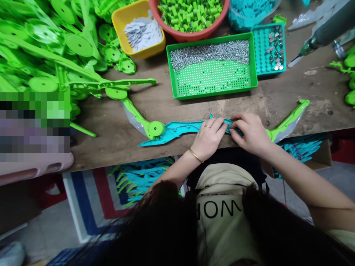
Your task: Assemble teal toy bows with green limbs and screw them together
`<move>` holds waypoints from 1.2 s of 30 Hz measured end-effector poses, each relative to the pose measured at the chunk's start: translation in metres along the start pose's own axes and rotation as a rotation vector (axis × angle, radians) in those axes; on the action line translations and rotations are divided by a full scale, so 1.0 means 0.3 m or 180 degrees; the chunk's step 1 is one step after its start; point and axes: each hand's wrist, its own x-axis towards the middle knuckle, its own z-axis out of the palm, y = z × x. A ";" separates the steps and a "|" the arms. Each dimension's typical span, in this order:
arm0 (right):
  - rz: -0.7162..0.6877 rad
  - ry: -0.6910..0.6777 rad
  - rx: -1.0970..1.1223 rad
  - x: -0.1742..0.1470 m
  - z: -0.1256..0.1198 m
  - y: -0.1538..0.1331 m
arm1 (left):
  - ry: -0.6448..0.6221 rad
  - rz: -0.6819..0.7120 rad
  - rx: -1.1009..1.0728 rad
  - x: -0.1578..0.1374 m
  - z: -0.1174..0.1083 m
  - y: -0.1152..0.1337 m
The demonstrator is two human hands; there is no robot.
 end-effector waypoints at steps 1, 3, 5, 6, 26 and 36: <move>0.0001 0.0028 -0.0091 -0.001 -0.002 -0.001 | -0.0011 -0.0004 0.0007 -0.001 0.001 -0.001; -0.0008 0.0058 -0.0219 -0.001 -0.005 -0.004 | -0.0049 -0.0020 0.0008 -0.002 0.002 -0.003; -0.0012 0.0040 -0.0269 0.000 -0.008 -0.007 | -0.0101 -0.0034 -0.0023 -0.003 0.000 -0.004; -0.0005 0.0022 -0.0278 0.001 -0.009 -0.008 | -0.0128 -0.0040 -0.0049 -0.003 -0.002 -0.004; 0.0992 -0.0966 0.0135 0.071 -0.026 -0.019 | -0.0495 -0.0134 -0.0025 0.012 -0.021 0.010; 0.0890 -0.0493 0.0863 -0.012 -0.075 0.038 | -0.0500 -0.0055 -0.0033 0.012 -0.029 0.000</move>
